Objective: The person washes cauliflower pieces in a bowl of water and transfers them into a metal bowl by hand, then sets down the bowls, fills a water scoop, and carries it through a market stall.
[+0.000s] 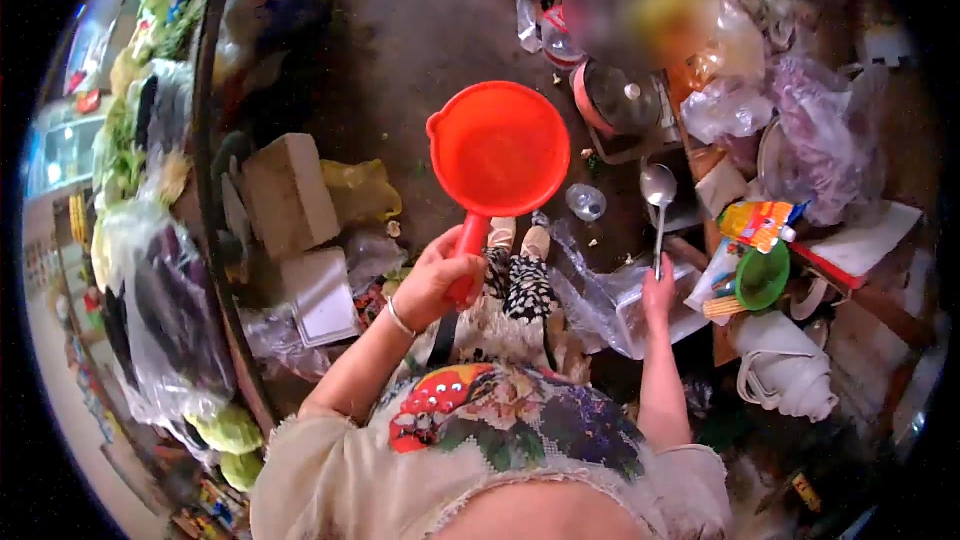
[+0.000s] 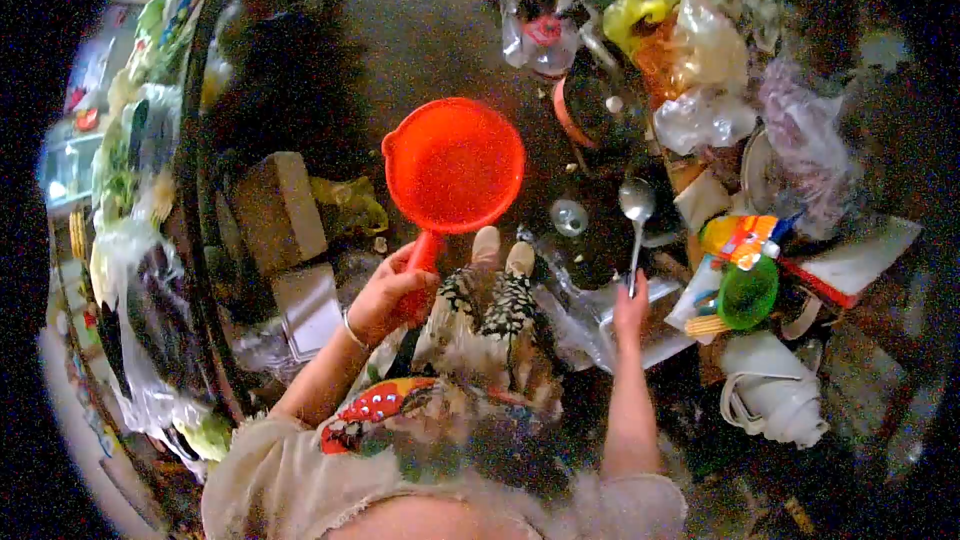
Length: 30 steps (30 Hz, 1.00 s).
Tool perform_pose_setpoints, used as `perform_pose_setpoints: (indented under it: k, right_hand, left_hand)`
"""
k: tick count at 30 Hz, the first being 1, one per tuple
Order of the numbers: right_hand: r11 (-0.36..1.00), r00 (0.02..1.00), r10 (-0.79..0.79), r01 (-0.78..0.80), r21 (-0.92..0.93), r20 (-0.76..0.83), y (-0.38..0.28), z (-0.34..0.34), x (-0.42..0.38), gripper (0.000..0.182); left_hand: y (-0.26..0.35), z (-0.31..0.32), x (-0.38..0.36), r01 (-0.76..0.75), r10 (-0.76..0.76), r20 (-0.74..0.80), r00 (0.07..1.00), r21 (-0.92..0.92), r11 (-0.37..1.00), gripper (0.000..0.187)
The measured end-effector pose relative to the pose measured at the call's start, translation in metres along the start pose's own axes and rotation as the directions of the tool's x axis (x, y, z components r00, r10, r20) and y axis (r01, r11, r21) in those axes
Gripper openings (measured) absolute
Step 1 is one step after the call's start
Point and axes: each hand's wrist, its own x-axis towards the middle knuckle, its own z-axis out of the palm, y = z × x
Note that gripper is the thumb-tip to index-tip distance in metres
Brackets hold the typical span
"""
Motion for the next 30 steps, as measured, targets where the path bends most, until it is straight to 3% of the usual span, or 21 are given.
perform_pose_setpoints:
  k: [1, 3, 7, 9, 13, 15, 19, 22, 27, 30]
  right_hand:
    - [0.977, 0.996, 0.074, -0.084, 0.194, 0.058, -0.029, -0.005, -0.012, 0.045]
    - [0.890, 0.967, 0.109, -0.198, 0.410, 0.231, -0.100, -0.025, -0.040, 0.039]
    - [0.869, 0.922, -0.027, -0.169, 0.465, 0.386, -0.167, -0.045, -0.059, 0.029]
    - [0.876, 0.946, -0.076, -0.087, 0.474, 0.314, -0.203, -0.048, -0.069, 0.033]
    - [0.824, 0.918, -0.367, 0.248, 0.509, 0.148, -0.242, -0.041, -0.070, 0.040]
    - [0.806, 0.915, -0.383, 0.265, 0.529, 0.124, -0.285, -0.041, -0.078, 0.037]
    - [0.865, 0.857, -0.339, 0.122, 0.486, 0.388, -0.343, -0.011, -0.039, 0.017]
    - [0.878, 0.842, -0.351, 0.144, 0.456, 0.409, -0.380, 0.025, 0.005, 0.009]
    - [0.920, 0.881, -0.379, 0.326, 0.219, 0.283, -0.422, 0.090, 0.068, 0.008]
    - [0.894, 0.865, -0.447, 0.438, 0.091, 0.228, -0.402, 0.131, 0.119, 0.006]
  left_hand:
    - [0.005, 0.002, -0.008, -0.025, 0.025, -0.004, 1.000, -0.009, 1.000, 0.047]
    - [0.017, 0.007, -0.032, -0.064, 0.064, -0.008, 0.998, -0.014, 0.998, 0.047]
    - [0.024, -0.003, -0.055, -0.116, 0.117, 0.008, 0.993, -0.067, 0.991, 0.045]
    - [0.036, 0.000, -0.069, -0.173, 0.173, -0.011, 0.985, -0.099, 0.980, 0.033]
    - [0.053, -0.015, -0.079, -0.247, 0.247, -0.022, 0.969, -0.139, 0.959, 0.036]
    - [0.067, -0.021, -0.083, -0.295, 0.296, -0.019, 0.955, -0.181, 0.938, 0.040]
    - [0.098, -0.045, -0.075, -0.334, 0.333, -0.044, 0.942, -0.203, 0.920, 0.040]
    - [0.134, -0.067, -0.058, -0.359, 0.351, -0.078, 0.933, -0.227, 0.905, 0.038]
    - [0.214, -0.111, -0.021, -0.360, 0.356, -0.064, 0.932, -0.267, 0.894, 0.038]
    - [0.276, -0.137, -0.004, -0.346, 0.339, -0.074, 0.938, -0.284, 0.894, 0.038]
